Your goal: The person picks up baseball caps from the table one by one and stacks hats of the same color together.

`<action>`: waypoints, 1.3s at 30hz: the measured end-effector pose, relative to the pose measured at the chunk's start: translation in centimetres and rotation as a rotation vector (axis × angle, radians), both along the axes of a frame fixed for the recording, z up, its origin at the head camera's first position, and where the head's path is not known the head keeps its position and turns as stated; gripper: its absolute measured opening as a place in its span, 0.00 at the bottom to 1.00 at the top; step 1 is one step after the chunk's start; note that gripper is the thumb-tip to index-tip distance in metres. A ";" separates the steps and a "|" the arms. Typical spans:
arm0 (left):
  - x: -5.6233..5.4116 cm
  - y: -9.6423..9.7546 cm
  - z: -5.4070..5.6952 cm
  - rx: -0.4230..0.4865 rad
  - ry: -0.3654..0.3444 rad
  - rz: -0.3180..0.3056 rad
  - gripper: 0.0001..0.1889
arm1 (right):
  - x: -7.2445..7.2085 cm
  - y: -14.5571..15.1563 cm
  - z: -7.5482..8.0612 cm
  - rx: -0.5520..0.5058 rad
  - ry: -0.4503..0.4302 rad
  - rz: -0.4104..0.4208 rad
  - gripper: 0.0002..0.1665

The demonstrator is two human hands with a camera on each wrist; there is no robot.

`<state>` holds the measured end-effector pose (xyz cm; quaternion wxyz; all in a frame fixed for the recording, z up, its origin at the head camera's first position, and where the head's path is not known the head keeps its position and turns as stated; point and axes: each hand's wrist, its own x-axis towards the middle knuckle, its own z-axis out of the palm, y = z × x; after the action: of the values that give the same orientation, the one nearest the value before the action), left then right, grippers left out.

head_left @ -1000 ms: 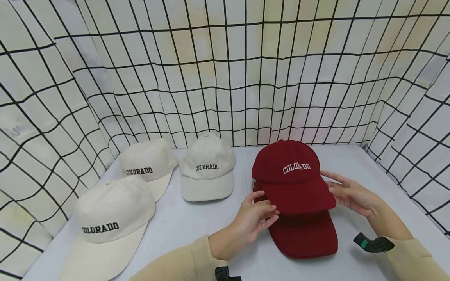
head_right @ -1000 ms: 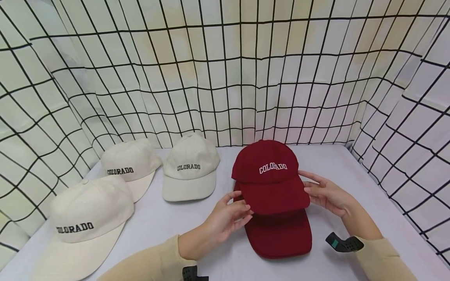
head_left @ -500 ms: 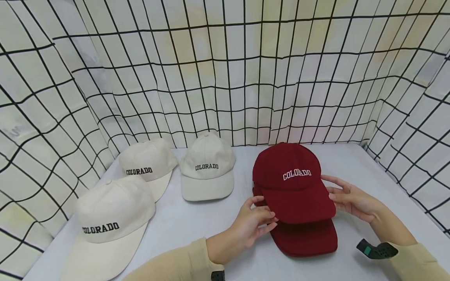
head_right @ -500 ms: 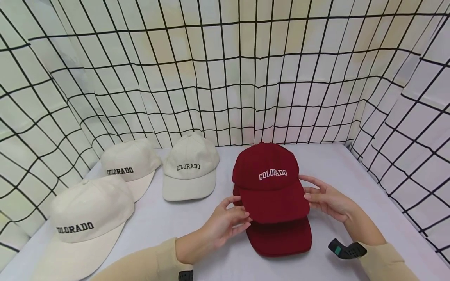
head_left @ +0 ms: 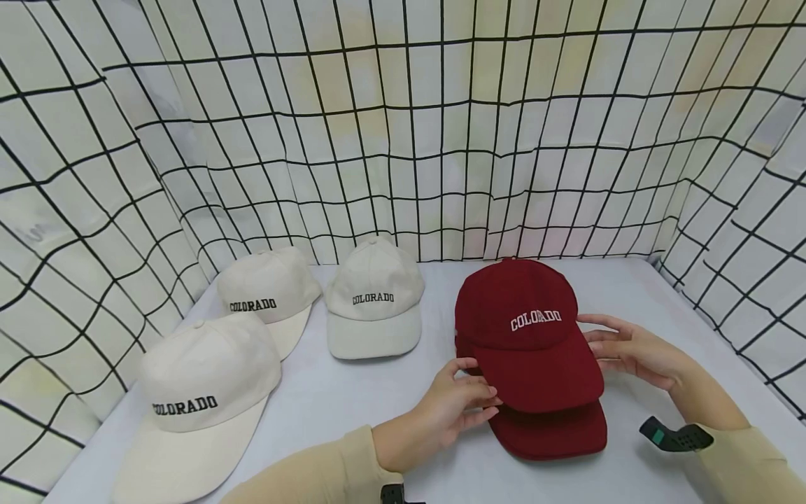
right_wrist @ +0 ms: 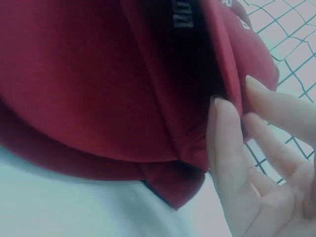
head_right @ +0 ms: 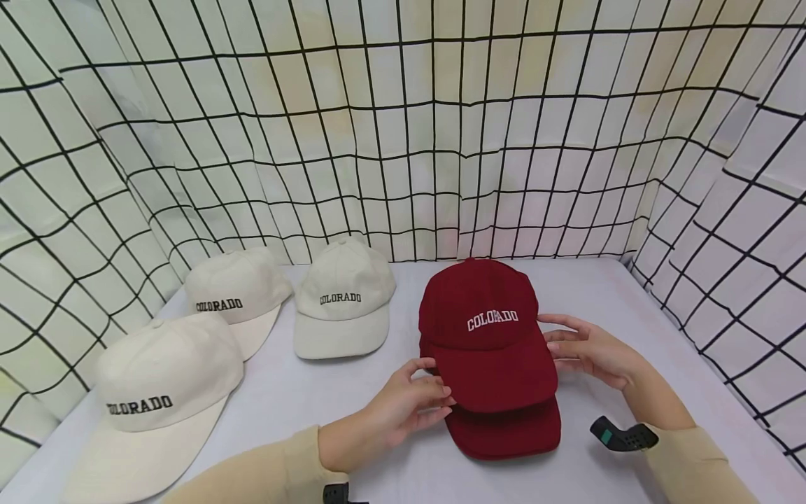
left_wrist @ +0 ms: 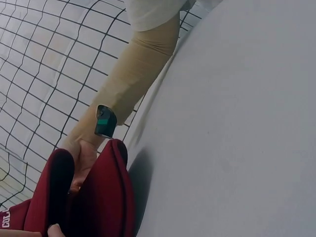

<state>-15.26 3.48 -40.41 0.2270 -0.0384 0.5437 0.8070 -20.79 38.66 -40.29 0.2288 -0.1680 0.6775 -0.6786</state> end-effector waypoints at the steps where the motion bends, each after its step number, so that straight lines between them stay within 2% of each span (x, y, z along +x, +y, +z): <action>1: -0.3 -0.1 0.0 -0.007 -0.006 -0.001 0.23 | -0.2 0.0 0.2 0.026 0.001 -0.015 0.29; 4: -1.6 -0.7 0.3 -0.026 -0.024 0.010 0.22 | -1.0 0.0 0.7 0.071 -0.014 -0.040 0.25; 10: -5.5 -2.0 0.6 -0.042 -0.022 0.040 0.18 | -2.8 -0.2 1.6 0.065 -0.066 -0.061 0.19; 14: -6.9 -2.4 0.2 -0.047 -0.044 0.034 0.14 | -3.1 -0.3 1.9 0.108 -0.074 -0.069 0.16; 19: -7.6 -2.2 -0.1 -0.002 -0.073 0.063 0.11 | -3.1 -0.6 1.8 0.126 -0.091 -0.077 0.11; 24: -8.0 -2.0 -0.1 0.036 -0.085 0.083 0.12 | -3.2 -0.5 1.6 0.076 -0.113 -0.041 0.11; 32: -7.7 -1.9 0.1 0.012 -0.051 0.073 0.14 | -3.1 0.0 0.6 0.000 -0.103 0.093 0.16; 39: -7.2 -1.7 -0.1 -0.014 -0.028 0.065 0.13 | -2.7 0.3 -0.3 -0.011 -0.095 0.152 0.16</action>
<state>-22.43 1.77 -40.52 0.2079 -0.0687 0.5447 0.8095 -23.44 38.97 -40.64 0.3106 -0.1877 0.6474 -0.6702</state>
